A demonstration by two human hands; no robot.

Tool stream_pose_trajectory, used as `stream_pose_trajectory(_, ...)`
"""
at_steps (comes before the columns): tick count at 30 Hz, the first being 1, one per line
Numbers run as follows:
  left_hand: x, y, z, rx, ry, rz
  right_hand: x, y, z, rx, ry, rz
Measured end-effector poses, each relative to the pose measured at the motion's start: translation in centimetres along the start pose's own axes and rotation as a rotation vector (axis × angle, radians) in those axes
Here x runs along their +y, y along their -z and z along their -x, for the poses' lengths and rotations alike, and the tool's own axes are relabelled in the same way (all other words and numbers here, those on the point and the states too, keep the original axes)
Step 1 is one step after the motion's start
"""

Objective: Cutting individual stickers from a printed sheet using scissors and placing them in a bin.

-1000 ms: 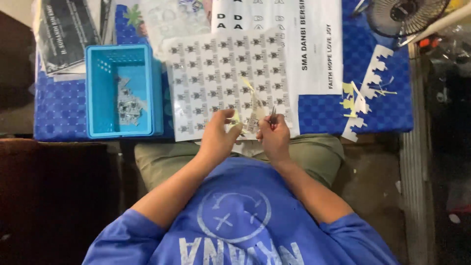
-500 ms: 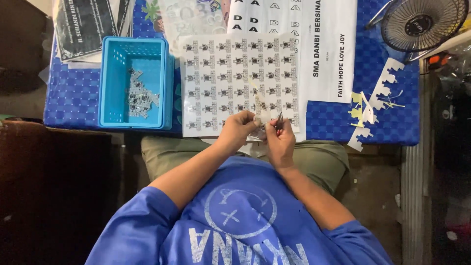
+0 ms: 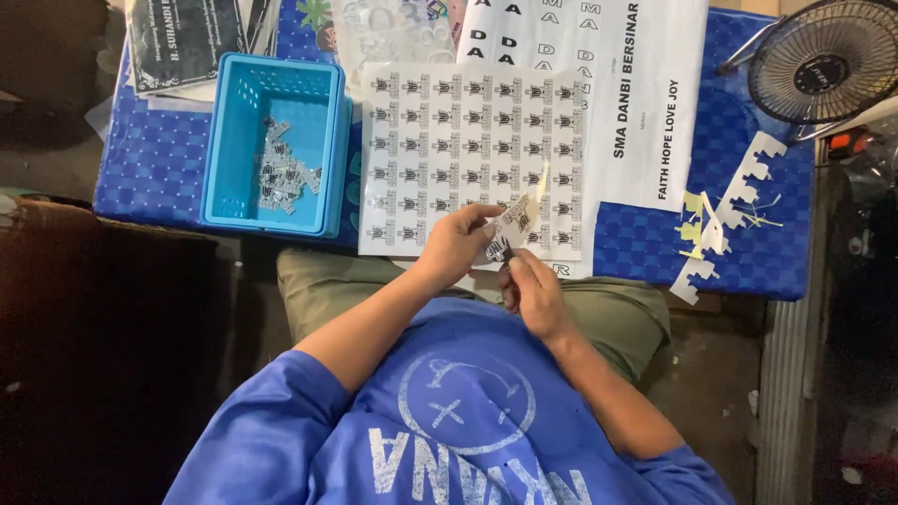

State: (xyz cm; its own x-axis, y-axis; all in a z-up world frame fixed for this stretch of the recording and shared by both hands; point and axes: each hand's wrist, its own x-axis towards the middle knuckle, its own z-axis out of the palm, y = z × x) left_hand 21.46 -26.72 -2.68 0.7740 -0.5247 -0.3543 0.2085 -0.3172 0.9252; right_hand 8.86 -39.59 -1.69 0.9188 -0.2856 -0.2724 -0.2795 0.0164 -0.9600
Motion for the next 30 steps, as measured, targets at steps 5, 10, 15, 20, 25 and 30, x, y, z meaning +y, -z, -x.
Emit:
stream_pose_trajectory(5,-0.5,0.2,-0.4,-0.005,0.074,0.019,-1.0,-0.2,-0.1,-0.037,-0.107,-0.019)
stream_pose_trajectory(10,-0.7,0.2,-0.2,-0.016,0.087,-0.018,-0.9,-0.1,-0.3,-0.029,-0.146,-0.043)
stream_pose_trajectory(15,-1.3,0.0,-0.1,-0.038,0.070,-0.013,0.0,-0.3,-0.5,0.000,-0.229,-0.146)
stream_pose_trajectory(20,-3.0,-0.4,-0.5,-0.070,0.087,-0.034,-0.4,-0.7,-0.3,0.000,-0.282,-0.381)
stream_pose_trajectory(25,-1.4,0.1,0.2,-0.099,0.070,0.047,1.1,-0.4,-0.7,0.033,-0.308,-0.369)
stream_pose_trajectory(30,-1.8,-0.1,0.0,-0.061,0.054,0.006,-0.1,-0.6,-0.7,0.050,-0.318,-0.309)
